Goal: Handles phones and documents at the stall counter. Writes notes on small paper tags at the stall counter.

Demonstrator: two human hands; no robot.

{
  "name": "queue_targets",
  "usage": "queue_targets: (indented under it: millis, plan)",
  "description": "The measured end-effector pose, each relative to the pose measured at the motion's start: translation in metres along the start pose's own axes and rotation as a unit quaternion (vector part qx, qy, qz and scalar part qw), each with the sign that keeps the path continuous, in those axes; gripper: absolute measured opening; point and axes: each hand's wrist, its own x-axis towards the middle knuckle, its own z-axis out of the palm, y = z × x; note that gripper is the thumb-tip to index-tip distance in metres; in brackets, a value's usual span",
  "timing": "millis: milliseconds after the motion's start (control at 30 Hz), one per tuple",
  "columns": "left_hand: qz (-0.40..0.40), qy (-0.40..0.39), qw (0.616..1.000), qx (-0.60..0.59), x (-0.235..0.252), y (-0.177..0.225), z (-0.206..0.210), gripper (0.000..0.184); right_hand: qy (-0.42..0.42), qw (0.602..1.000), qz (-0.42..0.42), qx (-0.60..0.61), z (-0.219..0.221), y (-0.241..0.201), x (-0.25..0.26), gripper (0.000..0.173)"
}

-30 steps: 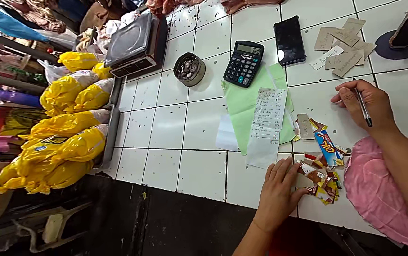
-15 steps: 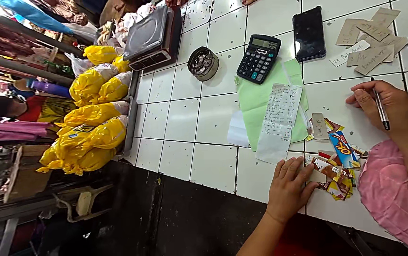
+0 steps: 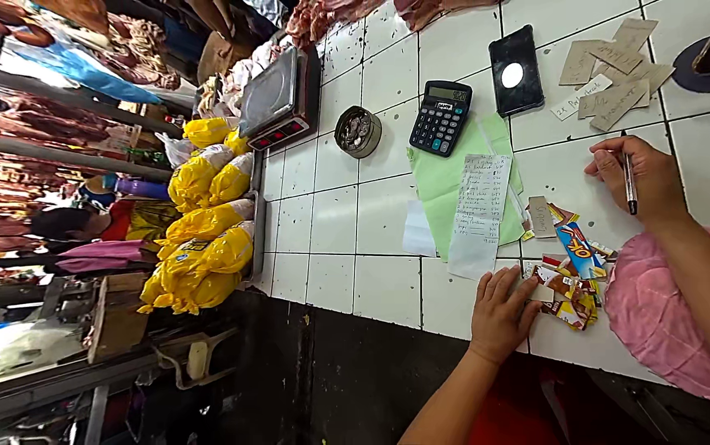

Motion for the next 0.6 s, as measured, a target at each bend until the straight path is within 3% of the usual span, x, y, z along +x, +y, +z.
queue_targets:
  millis: [267, 600]
  plan:
    - [0.004, 0.003, 1.000, -0.016, 0.003, -0.002, 0.000, 0.035, 0.041, 0.999, -0.005, -0.021, 0.004, -0.003, 0.000, 0.034]
    - [0.002, -0.005, 1.000, -0.026, 0.003, -0.004, -0.001, 0.035, 0.042, 0.993, 0.057, -0.094, 0.011, -0.016, 0.003, 0.033]
